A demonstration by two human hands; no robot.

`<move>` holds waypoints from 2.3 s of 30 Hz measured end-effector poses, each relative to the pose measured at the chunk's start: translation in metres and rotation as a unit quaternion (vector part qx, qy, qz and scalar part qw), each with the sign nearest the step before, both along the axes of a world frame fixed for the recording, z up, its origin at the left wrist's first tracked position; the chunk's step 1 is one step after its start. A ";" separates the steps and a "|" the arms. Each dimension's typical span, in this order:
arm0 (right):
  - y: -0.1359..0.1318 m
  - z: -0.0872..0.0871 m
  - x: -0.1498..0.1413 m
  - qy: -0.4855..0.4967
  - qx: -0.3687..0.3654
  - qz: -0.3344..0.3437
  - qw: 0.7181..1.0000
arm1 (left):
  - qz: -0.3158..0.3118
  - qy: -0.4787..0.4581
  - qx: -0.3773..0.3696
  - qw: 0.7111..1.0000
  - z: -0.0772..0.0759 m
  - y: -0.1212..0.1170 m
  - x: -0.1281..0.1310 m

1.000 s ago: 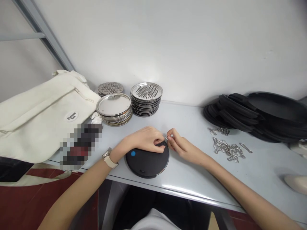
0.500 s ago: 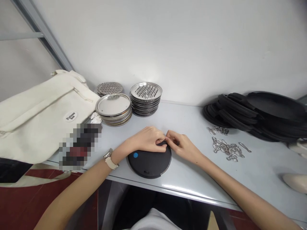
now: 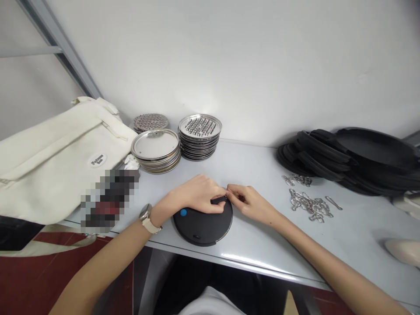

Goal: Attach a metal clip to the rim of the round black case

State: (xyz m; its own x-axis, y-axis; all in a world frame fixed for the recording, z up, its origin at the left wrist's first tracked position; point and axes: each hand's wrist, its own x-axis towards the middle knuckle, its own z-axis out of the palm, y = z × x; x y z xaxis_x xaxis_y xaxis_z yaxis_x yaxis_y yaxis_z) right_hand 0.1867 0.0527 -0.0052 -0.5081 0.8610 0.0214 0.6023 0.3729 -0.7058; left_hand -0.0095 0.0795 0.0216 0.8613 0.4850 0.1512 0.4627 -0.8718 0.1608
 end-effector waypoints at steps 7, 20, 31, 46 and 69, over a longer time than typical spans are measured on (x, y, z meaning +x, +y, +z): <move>0.001 0.003 0.002 -0.003 -0.004 0.006 1.000 | -0.001 -0.016 -0.009 1.000 -0.006 0.002 0.002; -0.001 -0.001 0.003 0.005 0.003 0.013 1.000 | 0.002 -0.036 -0.003 0.999 -0.010 0.003 0.004; 0.001 0.000 0.005 0.038 -0.047 0.014 0.998 | -0.010 -0.039 0.004 0.999 -0.009 0.004 0.004; 0.004 -0.002 0.006 0.064 -0.068 0.027 0.995 | -0.007 -0.023 0.018 1.000 -0.009 0.003 0.004; 0.001 0.000 0.002 -0.003 -0.008 0.026 1.000 | -0.003 -0.042 0.026 0.999 -0.012 0.003 0.005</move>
